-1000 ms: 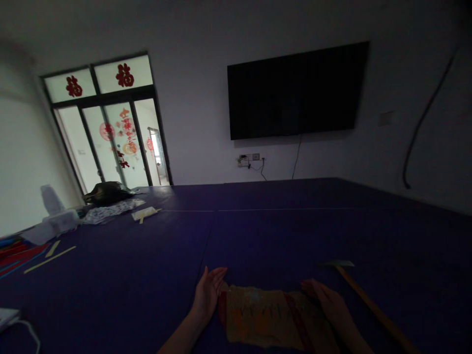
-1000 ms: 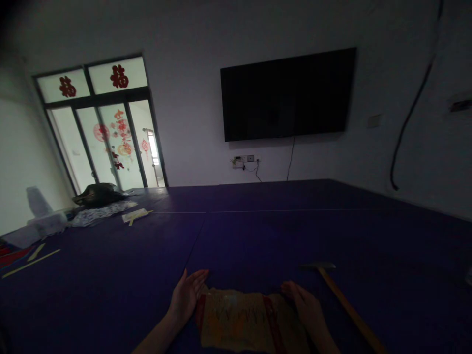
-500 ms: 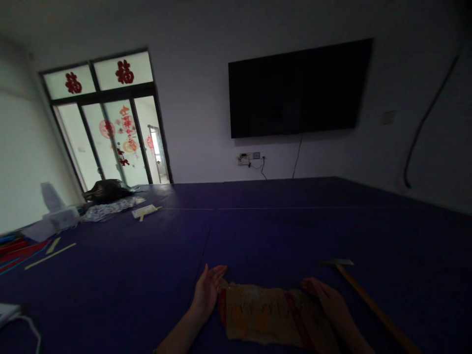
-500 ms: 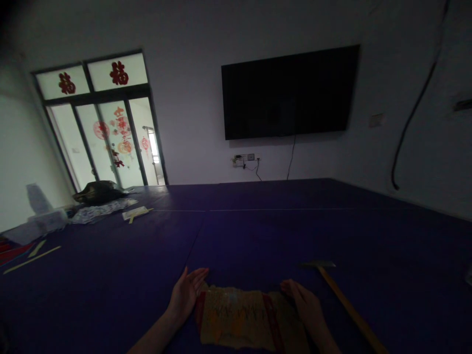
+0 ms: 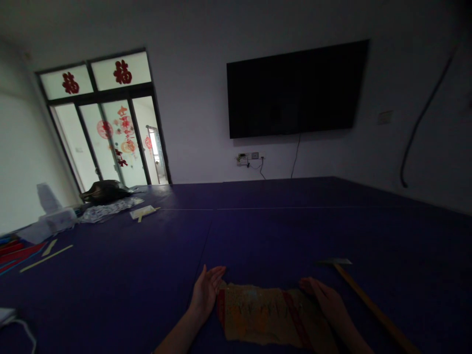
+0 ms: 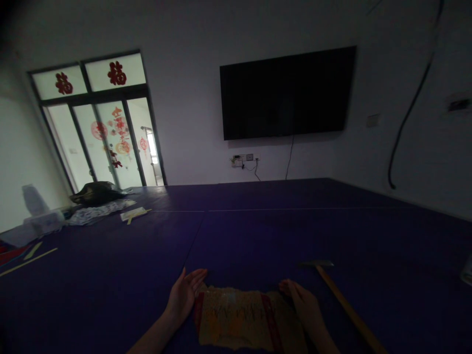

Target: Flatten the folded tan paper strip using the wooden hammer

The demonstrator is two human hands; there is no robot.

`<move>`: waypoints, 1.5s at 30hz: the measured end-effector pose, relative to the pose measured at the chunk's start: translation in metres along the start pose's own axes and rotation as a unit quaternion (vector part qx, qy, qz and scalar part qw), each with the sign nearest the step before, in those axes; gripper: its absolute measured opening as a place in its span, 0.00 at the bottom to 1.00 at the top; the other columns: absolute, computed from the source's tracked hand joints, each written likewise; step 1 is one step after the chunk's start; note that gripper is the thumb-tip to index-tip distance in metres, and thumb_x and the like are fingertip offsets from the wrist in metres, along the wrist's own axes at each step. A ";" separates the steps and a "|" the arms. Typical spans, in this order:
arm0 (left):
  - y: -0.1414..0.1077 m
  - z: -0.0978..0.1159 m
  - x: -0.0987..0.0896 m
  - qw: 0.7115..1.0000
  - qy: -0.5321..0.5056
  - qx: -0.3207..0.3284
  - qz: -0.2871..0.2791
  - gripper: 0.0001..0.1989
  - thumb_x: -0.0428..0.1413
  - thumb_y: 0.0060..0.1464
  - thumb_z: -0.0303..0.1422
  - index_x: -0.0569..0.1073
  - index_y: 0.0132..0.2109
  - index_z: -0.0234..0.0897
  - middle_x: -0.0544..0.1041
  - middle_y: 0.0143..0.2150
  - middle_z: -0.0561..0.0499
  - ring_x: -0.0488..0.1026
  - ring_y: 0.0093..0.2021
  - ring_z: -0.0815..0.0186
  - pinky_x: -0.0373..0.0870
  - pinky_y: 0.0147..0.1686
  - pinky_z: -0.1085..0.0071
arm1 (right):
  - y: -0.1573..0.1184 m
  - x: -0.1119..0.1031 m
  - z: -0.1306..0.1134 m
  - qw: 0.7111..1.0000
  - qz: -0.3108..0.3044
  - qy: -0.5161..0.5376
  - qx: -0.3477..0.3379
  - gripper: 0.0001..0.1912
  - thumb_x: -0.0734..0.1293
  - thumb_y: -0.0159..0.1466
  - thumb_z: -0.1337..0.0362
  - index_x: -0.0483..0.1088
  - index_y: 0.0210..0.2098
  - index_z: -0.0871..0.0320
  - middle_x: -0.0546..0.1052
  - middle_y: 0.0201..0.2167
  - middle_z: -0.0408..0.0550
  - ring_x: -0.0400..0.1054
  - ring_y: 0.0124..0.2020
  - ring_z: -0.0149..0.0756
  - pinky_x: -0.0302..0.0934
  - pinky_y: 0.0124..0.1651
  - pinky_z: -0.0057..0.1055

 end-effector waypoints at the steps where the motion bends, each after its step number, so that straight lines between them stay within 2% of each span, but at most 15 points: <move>1: 0.000 0.000 0.000 1.000 -0.003 -0.003 0.001 0.22 0.47 0.52 0.43 0.73 0.36 0.26 0.72 0.45 0.34 0.60 0.55 0.55 0.49 0.57 0.63 | 0.000 0.000 0.001 1.000 0.001 0.003 0.001 0.17 0.57 0.53 0.53 0.71 0.27 0.56 0.78 0.31 0.48 0.71 0.37 0.42 0.64 0.44 0.35; 26: -0.003 0.001 0.006 1.000 0.002 0.003 -0.011 0.20 0.47 0.51 0.42 0.74 0.35 0.28 0.73 0.44 0.37 0.60 0.55 0.56 0.49 0.57 0.63 | -0.003 -0.002 -0.009 1.000 0.013 0.001 -0.001 0.16 0.58 0.52 0.53 0.71 0.25 0.56 0.78 0.29 0.49 0.72 0.35 0.43 0.64 0.43 0.38; 33: -0.005 0.003 0.007 1.000 0.008 0.007 -0.003 0.21 0.47 0.51 0.43 0.73 0.35 0.27 0.73 0.44 0.35 0.60 0.55 0.54 0.49 0.57 0.63 | -0.005 -0.001 -0.013 1.000 0.007 -0.012 -0.011 0.15 0.57 0.53 0.55 0.71 0.27 0.55 0.78 0.29 0.47 0.71 0.36 0.42 0.65 0.42 0.35; 40: -0.003 0.002 0.006 1.000 0.000 0.005 -0.005 0.20 0.46 0.53 0.41 0.74 0.35 0.27 0.74 0.43 0.36 0.61 0.54 0.55 0.49 0.57 0.63 | -0.002 -0.002 -0.008 1.000 0.005 -0.004 -0.013 0.15 0.58 0.52 0.54 0.72 0.27 0.56 0.78 0.29 0.49 0.71 0.36 0.44 0.64 0.44 0.39; 45: -0.002 0.001 0.003 1.000 0.006 0.004 -0.007 0.21 0.46 0.52 0.42 0.73 0.35 0.27 0.73 0.44 0.36 0.61 0.54 0.55 0.50 0.56 0.62 | -0.002 -0.001 -0.008 1.000 0.004 0.000 -0.009 0.16 0.58 0.53 0.55 0.72 0.27 0.57 0.78 0.30 0.48 0.71 0.36 0.42 0.65 0.43 0.36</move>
Point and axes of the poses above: each hand's wrist, its own y-axis towards the middle knuckle, its own x-axis out of the palm, z = x × y, the point moved 8 cm from there along y, towards the middle knuckle
